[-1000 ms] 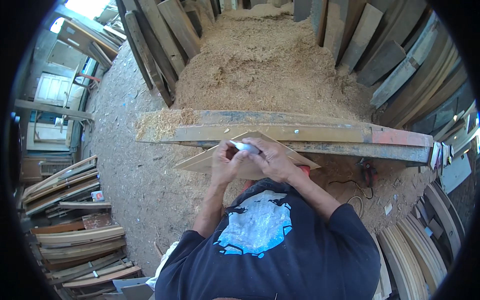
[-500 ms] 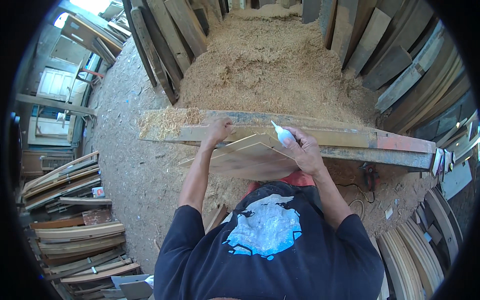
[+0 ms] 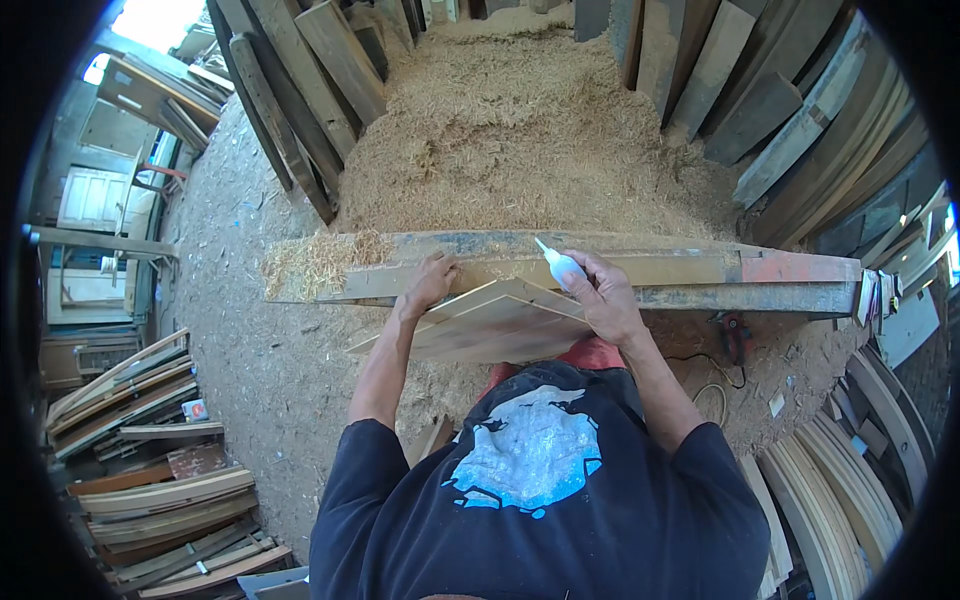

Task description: The person applies glue onto the corner and edge of a wooden board using a glue bottle, then attaches and presses small wooden pieces onto the glued area by hand.

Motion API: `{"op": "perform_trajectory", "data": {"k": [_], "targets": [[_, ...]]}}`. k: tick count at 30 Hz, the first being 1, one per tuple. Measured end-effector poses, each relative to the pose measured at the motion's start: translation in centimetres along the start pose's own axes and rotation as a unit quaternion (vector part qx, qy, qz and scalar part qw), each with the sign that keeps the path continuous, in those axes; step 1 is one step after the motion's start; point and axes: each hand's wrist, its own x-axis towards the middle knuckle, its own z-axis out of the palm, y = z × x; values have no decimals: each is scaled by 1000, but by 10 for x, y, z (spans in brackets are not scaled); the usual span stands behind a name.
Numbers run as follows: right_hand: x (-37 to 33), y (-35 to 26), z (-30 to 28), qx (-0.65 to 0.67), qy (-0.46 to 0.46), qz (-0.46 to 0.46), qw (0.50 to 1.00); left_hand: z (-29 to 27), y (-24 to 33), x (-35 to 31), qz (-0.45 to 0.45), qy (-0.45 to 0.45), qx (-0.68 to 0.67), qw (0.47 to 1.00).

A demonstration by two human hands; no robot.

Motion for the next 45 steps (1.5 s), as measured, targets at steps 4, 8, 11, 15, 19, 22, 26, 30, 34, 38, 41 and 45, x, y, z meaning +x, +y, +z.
{"op": "perform_trajectory", "data": {"k": [4,8,11,15,19,22,26,30,34,38,41,45], "targets": [[6,-1,6,-16,-8,-10,1000,2,-7,1,-28,17,-36,999],[9,-3,6,-31,-27,2,999,-4,-5,-4,-121,-28,-135,983],[10,-6,2,-71,-38,-1,997,-20,8,-10,-151,33,-323,934],[10,-12,2,-81,-49,3,996,-47,42,-33,-106,120,-637,754],[11,-27,4,-40,-72,21,996,-58,84,-47,55,88,-779,618],[9,-44,7,-111,-93,-10,989,-60,107,-50,118,78,-802,581],[4,-64,13,-129,-106,-79,983,-63,125,-52,145,70,-799,579],[0,-71,16,-145,-107,-137,974,-66,135,-56,120,70,-802,581],[-2,-63,15,-151,-103,-120,976,-67,137,-59,58,83,-775,624],[5,-50,11,-206,-76,-133,966,-66,133,-55,-65,117,-518,845],[14,-44,5,-246,-73,-97,962,-59,133,-48,-118,122,-439,882],[27,-36,-2,-310,-95,-107,940,-49,131,-42,-88,131,-378,912]]}}
